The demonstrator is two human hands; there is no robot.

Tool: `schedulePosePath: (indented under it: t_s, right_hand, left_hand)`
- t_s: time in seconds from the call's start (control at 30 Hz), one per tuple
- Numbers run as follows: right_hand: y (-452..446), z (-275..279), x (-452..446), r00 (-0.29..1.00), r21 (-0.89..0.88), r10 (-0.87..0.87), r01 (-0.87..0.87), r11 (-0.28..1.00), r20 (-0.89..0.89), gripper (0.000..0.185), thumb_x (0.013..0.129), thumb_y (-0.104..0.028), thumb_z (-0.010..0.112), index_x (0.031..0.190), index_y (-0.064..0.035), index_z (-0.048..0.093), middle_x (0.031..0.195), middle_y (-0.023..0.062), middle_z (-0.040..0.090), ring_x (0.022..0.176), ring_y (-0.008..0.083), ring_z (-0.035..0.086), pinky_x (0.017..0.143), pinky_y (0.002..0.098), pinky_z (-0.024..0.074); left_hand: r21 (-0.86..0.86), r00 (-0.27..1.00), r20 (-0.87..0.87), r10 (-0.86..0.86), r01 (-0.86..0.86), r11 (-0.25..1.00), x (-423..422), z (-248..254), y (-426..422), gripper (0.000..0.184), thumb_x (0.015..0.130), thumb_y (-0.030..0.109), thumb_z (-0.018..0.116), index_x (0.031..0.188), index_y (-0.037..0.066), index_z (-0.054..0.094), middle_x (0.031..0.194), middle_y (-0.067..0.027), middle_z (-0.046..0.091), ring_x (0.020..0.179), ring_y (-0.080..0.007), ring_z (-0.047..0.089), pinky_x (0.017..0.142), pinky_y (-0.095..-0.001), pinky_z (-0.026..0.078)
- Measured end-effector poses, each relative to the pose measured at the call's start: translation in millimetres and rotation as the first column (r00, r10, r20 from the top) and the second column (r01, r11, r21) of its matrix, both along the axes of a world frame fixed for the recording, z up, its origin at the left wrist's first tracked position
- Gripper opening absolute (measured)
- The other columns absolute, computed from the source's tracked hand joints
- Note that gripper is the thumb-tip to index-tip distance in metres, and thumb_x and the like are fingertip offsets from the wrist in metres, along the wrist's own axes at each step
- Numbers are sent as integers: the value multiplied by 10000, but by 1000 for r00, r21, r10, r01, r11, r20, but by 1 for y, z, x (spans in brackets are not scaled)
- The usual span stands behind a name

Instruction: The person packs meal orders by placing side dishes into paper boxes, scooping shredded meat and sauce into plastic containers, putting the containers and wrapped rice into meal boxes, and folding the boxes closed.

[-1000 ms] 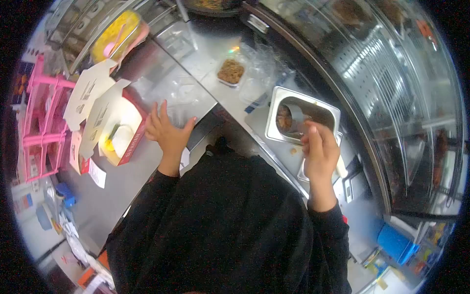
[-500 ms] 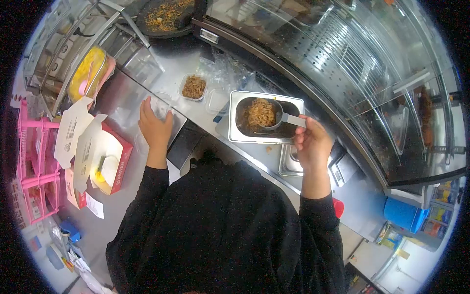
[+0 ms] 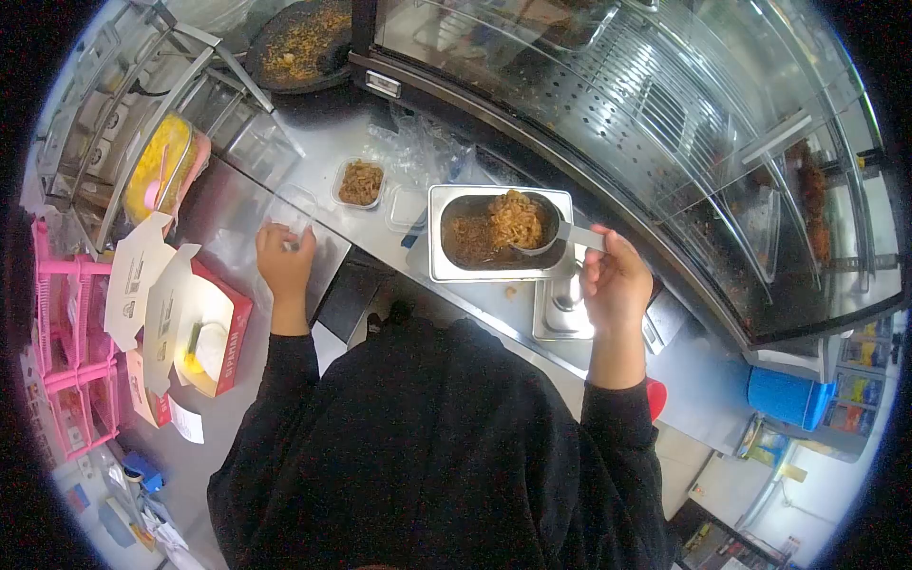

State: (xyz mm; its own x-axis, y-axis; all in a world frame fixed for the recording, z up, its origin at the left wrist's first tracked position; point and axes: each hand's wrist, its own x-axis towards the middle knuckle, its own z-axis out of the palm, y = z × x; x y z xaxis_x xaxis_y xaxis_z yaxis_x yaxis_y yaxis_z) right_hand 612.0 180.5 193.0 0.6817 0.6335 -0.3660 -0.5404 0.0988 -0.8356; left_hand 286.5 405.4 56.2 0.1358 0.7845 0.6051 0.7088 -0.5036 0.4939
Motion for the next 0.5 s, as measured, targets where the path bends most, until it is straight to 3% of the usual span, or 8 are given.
schedulePosePath:
  t_s: [0.1,0.23,0.33,0.5]
  right_hand:
    - [-3,4,2,1000,14,-10,9,1000,24,236,830,-198,507,906,20,557,587,29,527,436,94,427,341,196,293]
    - [-4,38,0,993,22,-8,6,1000,115,242,830,-192,497,910,30,554,580,31,514,401,88,398,315,187,267]
    - [2,63,-4,981,61,43,-55,997,187,242,834,-184,485,906,36,555,576,36,508,390,87,387,312,194,274]
    - [18,80,-25,928,-143,152,-108,984,341,235,841,-184,488,896,29,572,564,38,523,419,78,431,339,191,306]
  left_hand:
    - [143,992,37,-121,115,983,11,45,-13,292,534,129,703,648,64,442,784,-106,498,876,-330,507,794,-415,400]
    - [92,847,180,-500,491,866,56,103,-45,497,458,140,733,844,72,427,904,-160,449,869,-331,481,744,-375,410]
    - [152,682,225,-696,681,716,97,114,-60,649,439,126,740,986,101,392,1008,-174,415,916,-329,457,762,-379,413]
    - [204,522,282,-805,787,582,141,106,-73,778,429,120,746,1081,130,323,1047,-189,385,976,-323,415,797,-403,392]
